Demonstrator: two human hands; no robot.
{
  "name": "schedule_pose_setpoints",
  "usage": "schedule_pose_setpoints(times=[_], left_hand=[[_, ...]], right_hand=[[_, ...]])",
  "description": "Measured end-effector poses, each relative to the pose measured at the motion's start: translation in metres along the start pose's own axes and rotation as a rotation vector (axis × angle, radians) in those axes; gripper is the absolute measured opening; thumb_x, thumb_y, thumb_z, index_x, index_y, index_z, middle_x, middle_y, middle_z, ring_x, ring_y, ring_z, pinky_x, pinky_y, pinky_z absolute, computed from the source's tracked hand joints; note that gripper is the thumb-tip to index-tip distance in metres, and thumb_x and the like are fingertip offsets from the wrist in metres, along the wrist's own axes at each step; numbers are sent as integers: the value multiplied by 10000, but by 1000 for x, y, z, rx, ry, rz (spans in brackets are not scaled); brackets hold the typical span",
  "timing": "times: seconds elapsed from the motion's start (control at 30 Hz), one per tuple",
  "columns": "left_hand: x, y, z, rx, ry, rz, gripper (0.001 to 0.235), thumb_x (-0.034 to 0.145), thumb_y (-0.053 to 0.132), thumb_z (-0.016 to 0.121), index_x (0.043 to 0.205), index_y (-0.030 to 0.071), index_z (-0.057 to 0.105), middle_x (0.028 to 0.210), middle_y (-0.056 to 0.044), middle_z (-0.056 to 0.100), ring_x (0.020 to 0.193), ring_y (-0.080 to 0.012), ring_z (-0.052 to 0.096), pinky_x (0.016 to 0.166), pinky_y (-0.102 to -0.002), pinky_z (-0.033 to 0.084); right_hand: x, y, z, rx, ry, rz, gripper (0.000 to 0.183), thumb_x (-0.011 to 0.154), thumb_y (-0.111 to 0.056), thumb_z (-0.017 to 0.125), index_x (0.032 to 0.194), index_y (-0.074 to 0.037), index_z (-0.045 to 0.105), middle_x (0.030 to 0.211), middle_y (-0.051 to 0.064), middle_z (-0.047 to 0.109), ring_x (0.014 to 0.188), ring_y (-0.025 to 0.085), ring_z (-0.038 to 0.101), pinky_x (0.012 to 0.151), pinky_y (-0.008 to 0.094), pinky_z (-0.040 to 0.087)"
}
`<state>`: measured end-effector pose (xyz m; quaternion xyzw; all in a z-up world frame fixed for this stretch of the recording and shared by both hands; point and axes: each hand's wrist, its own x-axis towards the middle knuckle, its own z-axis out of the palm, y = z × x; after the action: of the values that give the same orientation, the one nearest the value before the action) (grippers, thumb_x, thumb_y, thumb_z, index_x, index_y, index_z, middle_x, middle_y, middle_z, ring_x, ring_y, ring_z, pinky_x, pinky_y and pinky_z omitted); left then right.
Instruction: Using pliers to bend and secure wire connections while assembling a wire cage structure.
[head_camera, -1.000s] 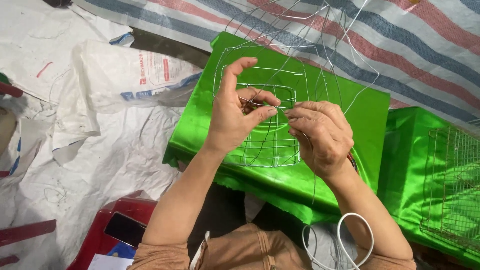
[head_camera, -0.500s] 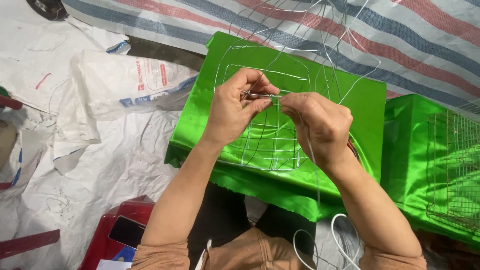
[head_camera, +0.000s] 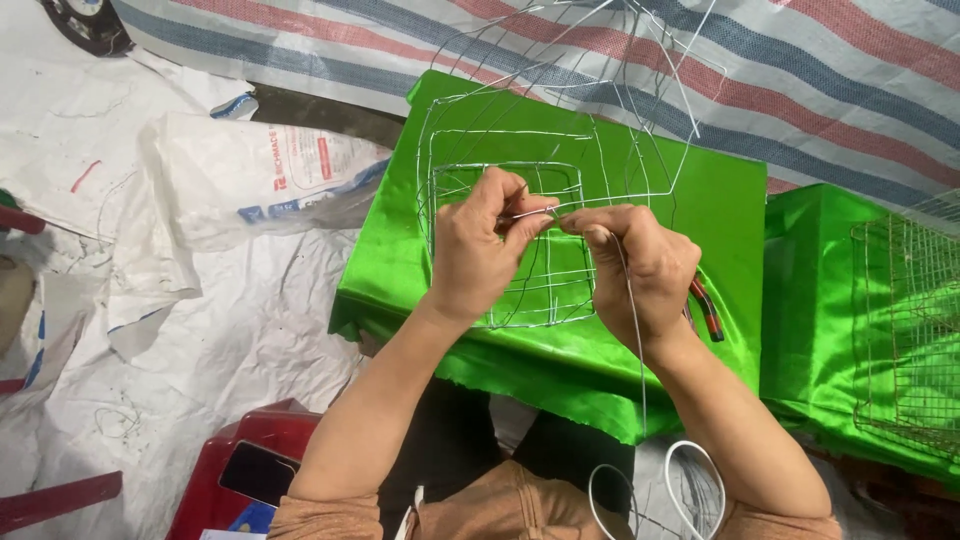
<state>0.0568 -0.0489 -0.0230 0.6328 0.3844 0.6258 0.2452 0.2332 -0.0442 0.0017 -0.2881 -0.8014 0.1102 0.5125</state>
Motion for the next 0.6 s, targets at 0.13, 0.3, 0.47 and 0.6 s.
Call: schedule_pose_setpoints(times=[0.13,0.3,0.47,0.6], left_hand=[[-6,-5,15,80,41,43,192,924,24,752,913,50,562,778,-153,725,706,-295,766,518,-326,618],[-1,8,22,84,6,-21,260,915,-46,744,955,98,531,760,-123,683,657,-271,731,507,-334,610],[7,-11,18,-112,73,-69,281,871,-54,778,926,116,562,748,-84,691,673,-224,729,528,-282,570],[8,-3,17,-87,89,-4,299,874,-38,799,896,118,544,729,-70,678,661,-205,722,523,-281,591]], right_hand=[[14,-2,-2,-60,-14,-8,145,1049,-8,613,916,15,666,772,131,738,673,314,740,596,355,567],[55,-14,-10,-281,-198,-42,121,1039,19,669,929,-32,680,632,61,661,531,252,658,549,317,522],[75,-11,-19,-70,-320,29,57,1033,-48,707,982,-73,707,745,90,695,676,319,685,640,397,534],[76,-13,-24,26,-364,12,80,1015,-10,691,1031,-85,712,820,113,712,746,339,698,703,420,546]])
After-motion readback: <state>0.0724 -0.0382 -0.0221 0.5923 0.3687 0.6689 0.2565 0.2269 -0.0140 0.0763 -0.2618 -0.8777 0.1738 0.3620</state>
